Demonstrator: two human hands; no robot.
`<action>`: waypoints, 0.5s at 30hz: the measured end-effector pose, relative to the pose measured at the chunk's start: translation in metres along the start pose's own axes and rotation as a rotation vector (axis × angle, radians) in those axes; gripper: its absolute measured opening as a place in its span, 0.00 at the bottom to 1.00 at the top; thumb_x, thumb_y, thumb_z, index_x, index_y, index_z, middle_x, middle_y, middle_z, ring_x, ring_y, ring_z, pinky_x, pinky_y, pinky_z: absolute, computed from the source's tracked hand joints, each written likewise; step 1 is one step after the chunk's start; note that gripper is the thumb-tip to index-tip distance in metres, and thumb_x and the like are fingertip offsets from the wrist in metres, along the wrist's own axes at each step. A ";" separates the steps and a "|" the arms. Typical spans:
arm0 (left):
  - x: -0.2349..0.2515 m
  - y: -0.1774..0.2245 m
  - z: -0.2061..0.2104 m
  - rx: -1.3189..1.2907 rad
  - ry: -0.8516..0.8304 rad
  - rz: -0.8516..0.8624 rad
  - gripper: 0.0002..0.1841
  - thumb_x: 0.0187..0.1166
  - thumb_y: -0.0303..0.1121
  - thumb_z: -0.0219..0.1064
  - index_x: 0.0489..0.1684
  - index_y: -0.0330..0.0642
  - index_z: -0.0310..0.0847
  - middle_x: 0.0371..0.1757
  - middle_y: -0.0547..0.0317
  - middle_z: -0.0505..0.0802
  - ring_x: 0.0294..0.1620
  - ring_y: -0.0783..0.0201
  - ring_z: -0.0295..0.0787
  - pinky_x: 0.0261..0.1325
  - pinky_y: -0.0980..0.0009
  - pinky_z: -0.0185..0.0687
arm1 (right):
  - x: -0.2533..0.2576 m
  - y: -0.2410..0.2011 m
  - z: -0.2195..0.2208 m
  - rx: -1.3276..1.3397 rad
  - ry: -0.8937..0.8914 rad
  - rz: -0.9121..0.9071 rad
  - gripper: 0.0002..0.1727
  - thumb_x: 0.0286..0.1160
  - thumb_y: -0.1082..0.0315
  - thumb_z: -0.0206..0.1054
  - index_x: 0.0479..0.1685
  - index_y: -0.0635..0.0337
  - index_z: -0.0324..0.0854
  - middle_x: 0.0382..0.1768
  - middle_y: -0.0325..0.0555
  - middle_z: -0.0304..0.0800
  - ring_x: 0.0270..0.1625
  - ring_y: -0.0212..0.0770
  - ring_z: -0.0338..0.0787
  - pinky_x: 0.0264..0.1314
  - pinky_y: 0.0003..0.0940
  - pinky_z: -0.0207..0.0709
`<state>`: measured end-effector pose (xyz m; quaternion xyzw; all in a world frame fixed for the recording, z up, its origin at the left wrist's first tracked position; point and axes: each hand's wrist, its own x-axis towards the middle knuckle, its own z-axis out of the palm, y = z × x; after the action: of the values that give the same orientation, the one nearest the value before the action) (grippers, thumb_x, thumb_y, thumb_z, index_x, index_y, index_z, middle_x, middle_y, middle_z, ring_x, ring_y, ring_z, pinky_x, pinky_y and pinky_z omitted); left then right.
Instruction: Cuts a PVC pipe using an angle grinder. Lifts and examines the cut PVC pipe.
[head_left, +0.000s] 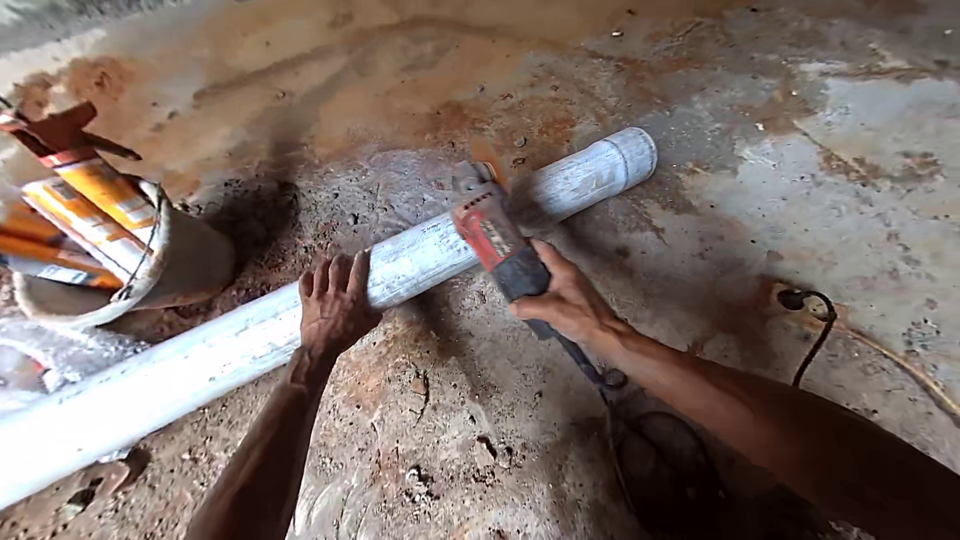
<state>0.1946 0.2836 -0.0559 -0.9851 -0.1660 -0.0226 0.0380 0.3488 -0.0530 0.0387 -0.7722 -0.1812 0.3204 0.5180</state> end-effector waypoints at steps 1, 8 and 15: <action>0.002 0.000 -0.001 0.000 -0.013 -0.015 0.65 0.38 0.49 0.93 0.90 0.45 0.59 0.80 0.33 0.74 0.82 0.32 0.67 0.78 0.32 0.58 | 0.012 -0.002 0.009 -0.012 -0.002 0.004 0.53 0.46 0.66 0.83 0.85 0.45 0.64 0.52 0.50 0.91 0.51 0.46 0.92 0.52 0.52 0.86; 0.003 0.000 -0.002 0.005 -0.029 -0.023 0.65 0.39 0.49 0.93 0.90 0.44 0.59 0.81 0.29 0.73 0.81 0.28 0.67 0.78 0.29 0.57 | 0.046 -0.007 0.031 -0.124 -0.025 0.038 0.57 0.51 0.63 0.83 0.92 0.48 0.57 0.52 0.60 0.90 0.53 0.58 0.91 0.51 0.62 0.82; 0.000 0.003 -0.004 0.036 -0.035 -0.041 0.65 0.39 0.49 0.92 0.90 0.43 0.58 0.81 0.29 0.72 0.82 0.29 0.66 0.80 0.30 0.55 | 0.053 0.005 0.033 -0.084 -0.030 0.103 0.57 0.52 0.61 0.83 0.92 0.49 0.56 0.53 0.61 0.90 0.54 0.59 0.90 0.52 0.63 0.82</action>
<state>0.1956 0.2806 -0.0525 -0.9809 -0.1872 -0.0032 0.0525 0.3646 -0.0003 0.0099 -0.7968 -0.1624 0.3500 0.4650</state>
